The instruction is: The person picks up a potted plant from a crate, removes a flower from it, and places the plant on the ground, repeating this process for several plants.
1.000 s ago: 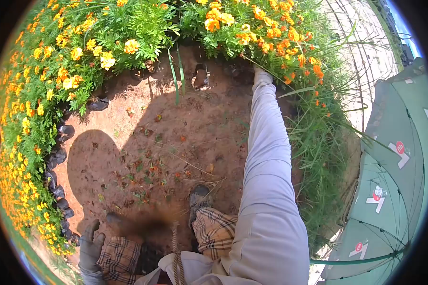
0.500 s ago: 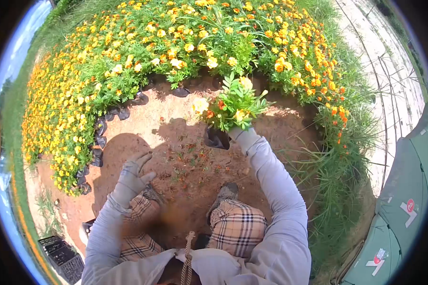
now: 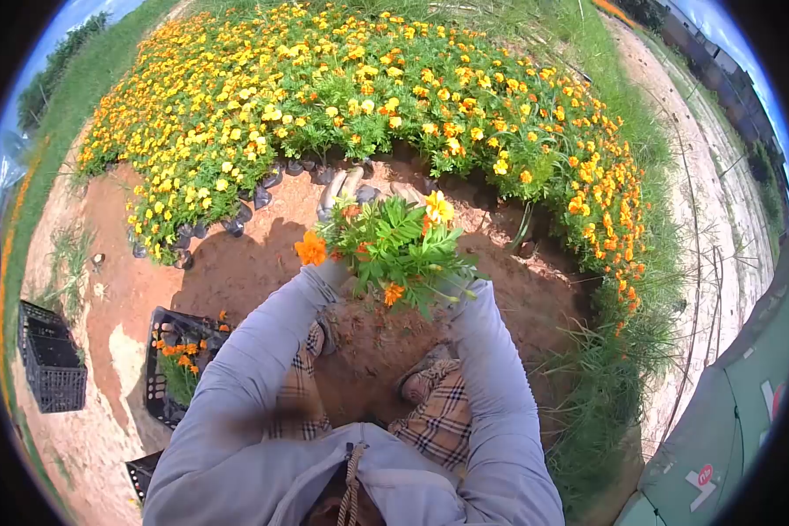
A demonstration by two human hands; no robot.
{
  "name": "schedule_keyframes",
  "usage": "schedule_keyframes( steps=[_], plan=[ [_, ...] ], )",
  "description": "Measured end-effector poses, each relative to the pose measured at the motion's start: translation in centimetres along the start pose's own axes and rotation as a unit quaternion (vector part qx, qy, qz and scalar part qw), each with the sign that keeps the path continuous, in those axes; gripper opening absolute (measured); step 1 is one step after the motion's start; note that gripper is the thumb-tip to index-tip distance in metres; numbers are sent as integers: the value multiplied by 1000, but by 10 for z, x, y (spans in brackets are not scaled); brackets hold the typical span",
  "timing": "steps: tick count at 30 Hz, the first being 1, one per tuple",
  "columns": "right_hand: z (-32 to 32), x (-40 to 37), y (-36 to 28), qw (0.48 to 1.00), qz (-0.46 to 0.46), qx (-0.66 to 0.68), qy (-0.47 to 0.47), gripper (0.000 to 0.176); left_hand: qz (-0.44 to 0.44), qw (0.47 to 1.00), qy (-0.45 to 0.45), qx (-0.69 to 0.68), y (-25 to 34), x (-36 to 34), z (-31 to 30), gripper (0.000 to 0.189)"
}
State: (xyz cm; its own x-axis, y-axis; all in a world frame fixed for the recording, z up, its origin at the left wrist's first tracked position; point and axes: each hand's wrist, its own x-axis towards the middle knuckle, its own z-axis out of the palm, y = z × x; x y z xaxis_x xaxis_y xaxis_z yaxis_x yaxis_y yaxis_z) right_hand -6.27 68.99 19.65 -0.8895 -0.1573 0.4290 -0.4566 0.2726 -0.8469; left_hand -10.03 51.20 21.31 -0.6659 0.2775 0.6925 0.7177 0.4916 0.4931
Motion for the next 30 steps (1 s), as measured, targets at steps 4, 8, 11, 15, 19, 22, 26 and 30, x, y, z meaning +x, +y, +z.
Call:
schedule_keyframes(
  steps=[4, 8, 11, 15, 19, 22, 26, 30],
  plan=[
    [-36, -13, -71, 964, 10, -30, 264, 39, 85, 981, -22, 173, -21, 3, -20, 41],
    [-37, -9, -127, 970, -123, -142, 154, 19, 39, 971, -96, 218, -36, -8, -16, 52],
    [-13, -8, -131, 950, -66, -306, -8, 29, 108, 957, -93, 252, -33, -16, -14, 55],
    [0, -13, -108, 953, -40, -299, -36, 24, 163, 942, -121, 267, -33, -18, -5, 53],
    [-7, -18, -96, 965, 7, -225, 134, 15, 83, 972, -106, 192, -41, -19, 6, 49],
    [-53, -21, -97, 918, 7, -181, 352, 11, 77, 970, -96, 210, -63, -23, 5, 53],
    [-66, -27, -108, 825, -73, -506, 240, 27, 100, 974, -68, 192, -50, -12, -9, 45],
    [-36, -35, -107, 922, -42, -385, -26, 31, 116, 961, -82, 238, -50, -12, -8, 31]
  ],
)
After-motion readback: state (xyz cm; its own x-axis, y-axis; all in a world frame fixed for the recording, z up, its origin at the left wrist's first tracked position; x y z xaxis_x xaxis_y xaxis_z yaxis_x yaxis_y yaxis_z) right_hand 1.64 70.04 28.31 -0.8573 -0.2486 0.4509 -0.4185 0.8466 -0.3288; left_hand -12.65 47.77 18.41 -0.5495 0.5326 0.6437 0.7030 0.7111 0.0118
